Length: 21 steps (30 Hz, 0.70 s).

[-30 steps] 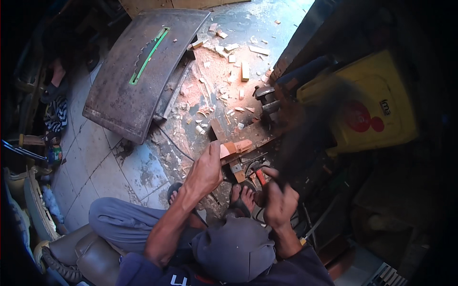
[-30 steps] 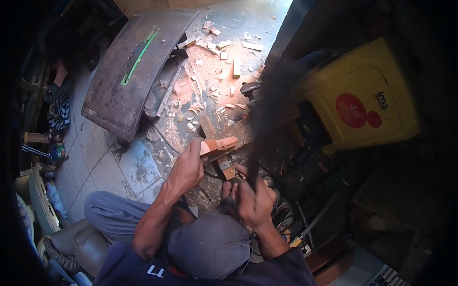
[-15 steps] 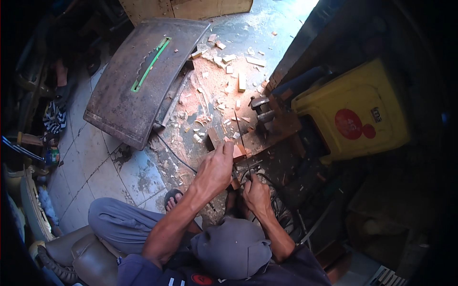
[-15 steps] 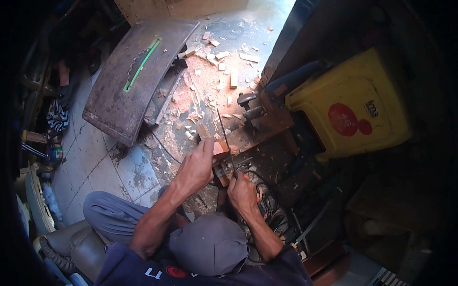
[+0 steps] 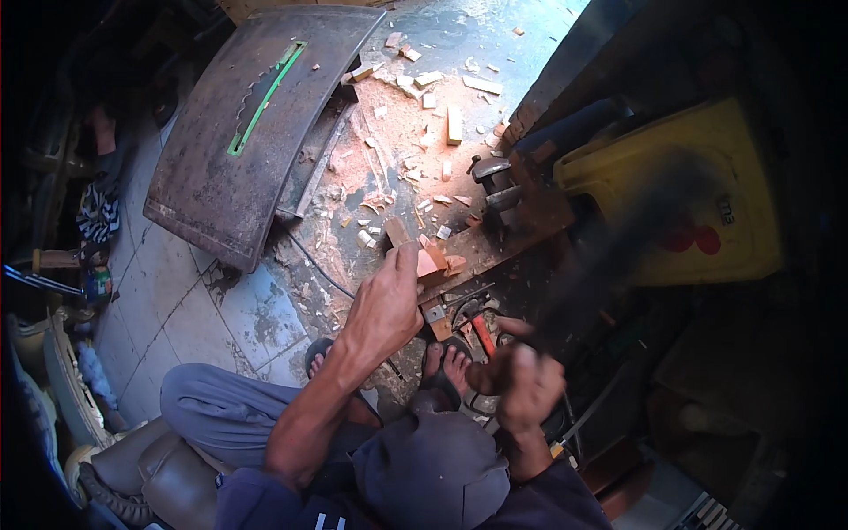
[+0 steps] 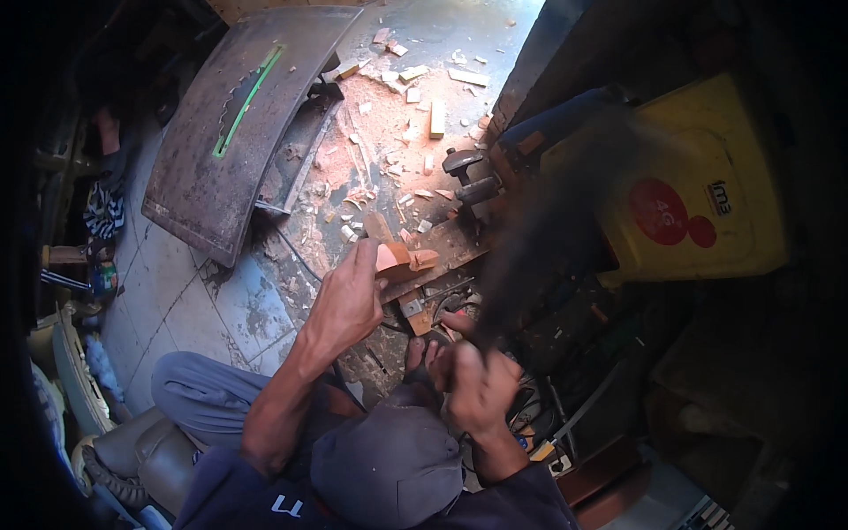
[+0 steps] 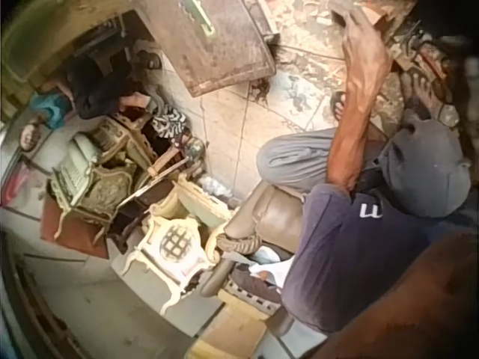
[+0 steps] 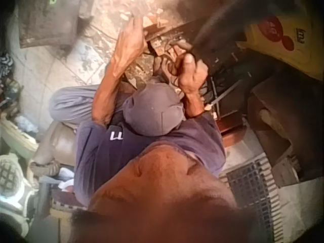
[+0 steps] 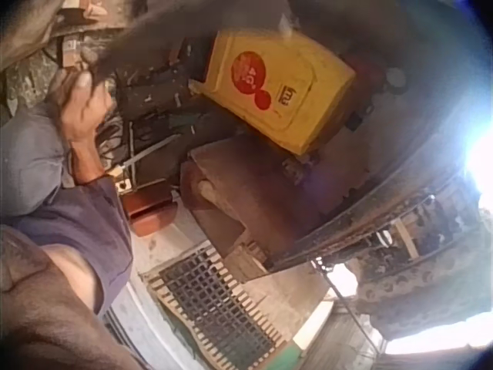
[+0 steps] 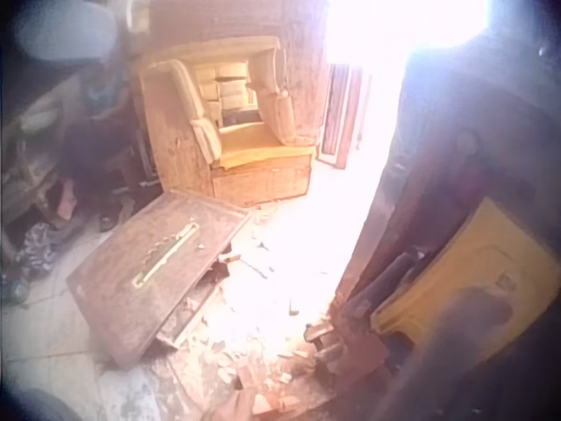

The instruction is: The person shaves a small curved piece of wood using a large knife, holding the wood with one hand and striking it repeatedly with the blade.

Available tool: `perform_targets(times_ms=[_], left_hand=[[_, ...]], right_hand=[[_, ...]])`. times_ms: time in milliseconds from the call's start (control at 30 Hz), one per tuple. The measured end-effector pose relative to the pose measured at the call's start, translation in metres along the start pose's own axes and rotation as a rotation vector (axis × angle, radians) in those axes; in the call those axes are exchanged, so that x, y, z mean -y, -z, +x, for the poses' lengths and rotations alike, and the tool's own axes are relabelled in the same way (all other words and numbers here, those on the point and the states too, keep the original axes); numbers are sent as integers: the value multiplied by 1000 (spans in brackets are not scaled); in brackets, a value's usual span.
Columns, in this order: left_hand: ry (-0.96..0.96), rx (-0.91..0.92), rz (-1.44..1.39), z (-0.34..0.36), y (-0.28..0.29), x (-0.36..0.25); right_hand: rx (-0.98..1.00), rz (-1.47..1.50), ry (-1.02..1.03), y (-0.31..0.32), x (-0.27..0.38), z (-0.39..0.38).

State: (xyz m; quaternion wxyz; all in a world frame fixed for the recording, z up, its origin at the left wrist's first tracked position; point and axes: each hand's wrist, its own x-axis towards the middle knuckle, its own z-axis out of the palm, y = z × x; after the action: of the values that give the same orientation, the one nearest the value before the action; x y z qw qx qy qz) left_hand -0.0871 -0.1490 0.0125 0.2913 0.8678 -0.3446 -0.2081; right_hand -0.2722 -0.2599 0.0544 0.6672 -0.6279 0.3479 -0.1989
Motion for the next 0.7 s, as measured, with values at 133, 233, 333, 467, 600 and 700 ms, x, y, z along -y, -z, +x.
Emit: perform_targets(times_ms=[133,233,333,467,600,700], left_hand=[[-57,8,-12,3,-5,-8],[-75,-12,-17,8,-12,-18],[-144,-55,-77,3,-8,-6],[-177,18,-104,5,-9,-10],[-150,66,-81,9,-9,-12],[-87,49,-25,5,-1,3]], right_hand=[[5,-547,406,-3,-67,12],[102,-964,-77,-25,-92,35],[162,-895,-48,-13,-100,28],[453,-592,-202,28,-89,61],[399,-647,-254,41,-82,52],[153,-262,47,1,-18,18]])
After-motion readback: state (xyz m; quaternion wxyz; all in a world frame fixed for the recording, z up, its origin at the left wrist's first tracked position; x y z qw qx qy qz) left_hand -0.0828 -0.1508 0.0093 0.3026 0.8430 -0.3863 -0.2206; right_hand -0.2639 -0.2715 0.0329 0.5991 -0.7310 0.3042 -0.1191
